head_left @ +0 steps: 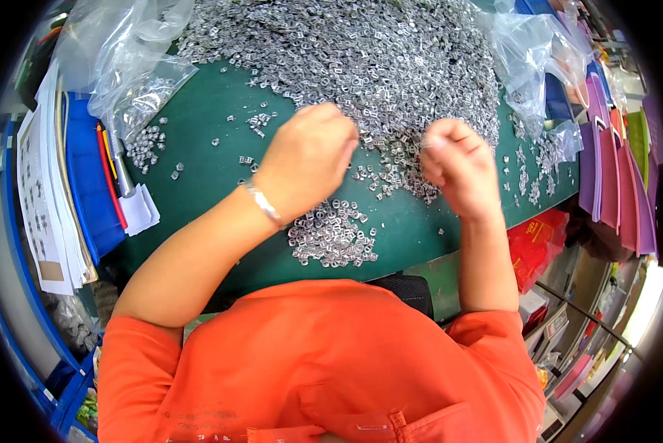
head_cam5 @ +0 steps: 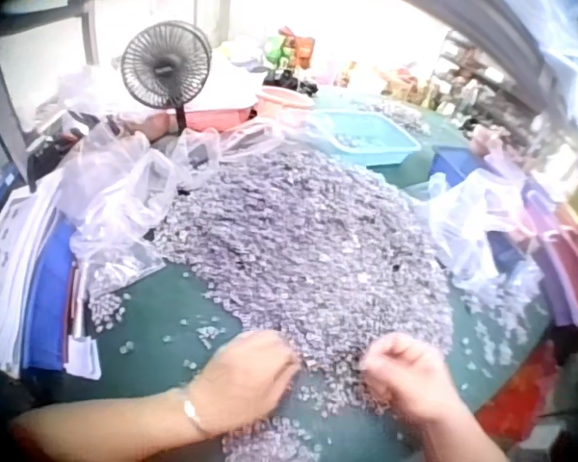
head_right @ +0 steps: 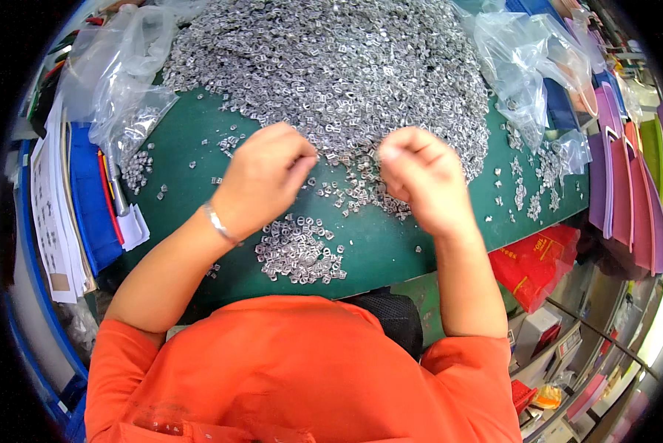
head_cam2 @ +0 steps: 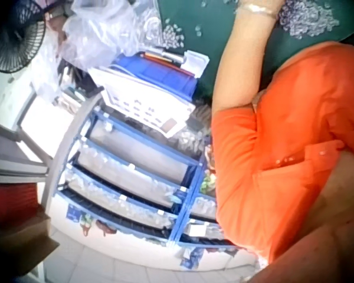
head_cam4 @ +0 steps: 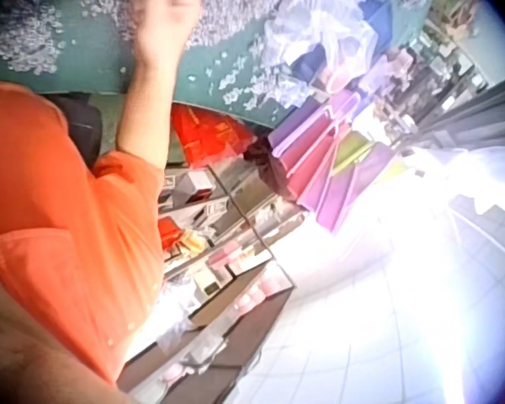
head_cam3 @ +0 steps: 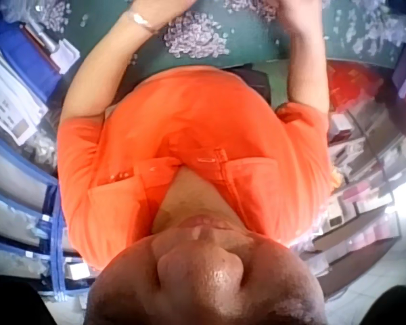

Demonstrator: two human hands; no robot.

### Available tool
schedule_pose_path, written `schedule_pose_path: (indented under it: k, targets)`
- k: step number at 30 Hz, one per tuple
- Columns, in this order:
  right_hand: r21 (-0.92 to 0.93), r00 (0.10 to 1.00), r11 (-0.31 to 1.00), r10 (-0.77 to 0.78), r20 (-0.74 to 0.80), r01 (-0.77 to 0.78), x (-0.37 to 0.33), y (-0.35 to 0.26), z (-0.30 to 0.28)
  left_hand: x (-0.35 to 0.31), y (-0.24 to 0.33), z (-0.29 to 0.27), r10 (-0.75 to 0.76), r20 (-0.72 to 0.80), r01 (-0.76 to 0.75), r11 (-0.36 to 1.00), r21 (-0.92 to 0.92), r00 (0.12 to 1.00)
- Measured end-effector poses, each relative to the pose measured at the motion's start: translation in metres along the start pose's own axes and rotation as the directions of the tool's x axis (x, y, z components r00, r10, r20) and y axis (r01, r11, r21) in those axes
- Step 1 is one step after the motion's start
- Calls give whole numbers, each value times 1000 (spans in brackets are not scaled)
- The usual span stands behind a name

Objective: The person sits at a green workbench and sorts small silver metal components by hand. They pick individual pieces from a large pile, inspect them, and place them into smaller, organized piles on the table surface. The task involves repetitive picking and placing of the metal parts without the use of tools.

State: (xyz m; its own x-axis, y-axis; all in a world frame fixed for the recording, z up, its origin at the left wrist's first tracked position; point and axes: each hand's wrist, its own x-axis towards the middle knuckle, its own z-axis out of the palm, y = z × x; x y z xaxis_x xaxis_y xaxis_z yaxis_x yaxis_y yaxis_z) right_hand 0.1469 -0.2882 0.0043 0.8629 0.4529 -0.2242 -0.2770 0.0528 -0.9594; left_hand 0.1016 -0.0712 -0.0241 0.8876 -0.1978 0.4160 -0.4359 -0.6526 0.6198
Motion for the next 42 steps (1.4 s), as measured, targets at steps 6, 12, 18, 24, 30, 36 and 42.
schedule_pose_path:
  k: [6, 12, 18, 24, 30, 36, 42]
  targets:
    - [-615, 990, 788, -95, -106, 10, -2, 6, -5, -3, 10, -21, -377, 145, 403, 873, -274, 915]
    - [-967, 917, 158, -377, 131, 202, -1, 13, 19, -6, 13, -24, -336, 118, 356, 881, -313, 935]
    - [-991, 922, 81, -381, 65, 103, 2, 17, 32, -8, 13, -27, -323, 94, 336, 899, -280, 942]
    - [-988, 944, 114, -325, 61, 103, 5, 14, 34, -13, 13, -34, -326, 83, 336, 919, -205, 942]
    - [-518, 984, 855, -107, -142, 19, 2, 9, 27, -17, 16, -39, -301, -80, 268, 922, -278, 950]
    - [617, 933, 702, 307, 189, -356, -4, 15, 51, -5, 33, -30, 98, -147, -125, 975, -182, 984]
    - [627, 972, 751, 231, 42, -206, -24, 8, 15, -4, 17, -25, -13, -121, 10, 1000, -30, 993]
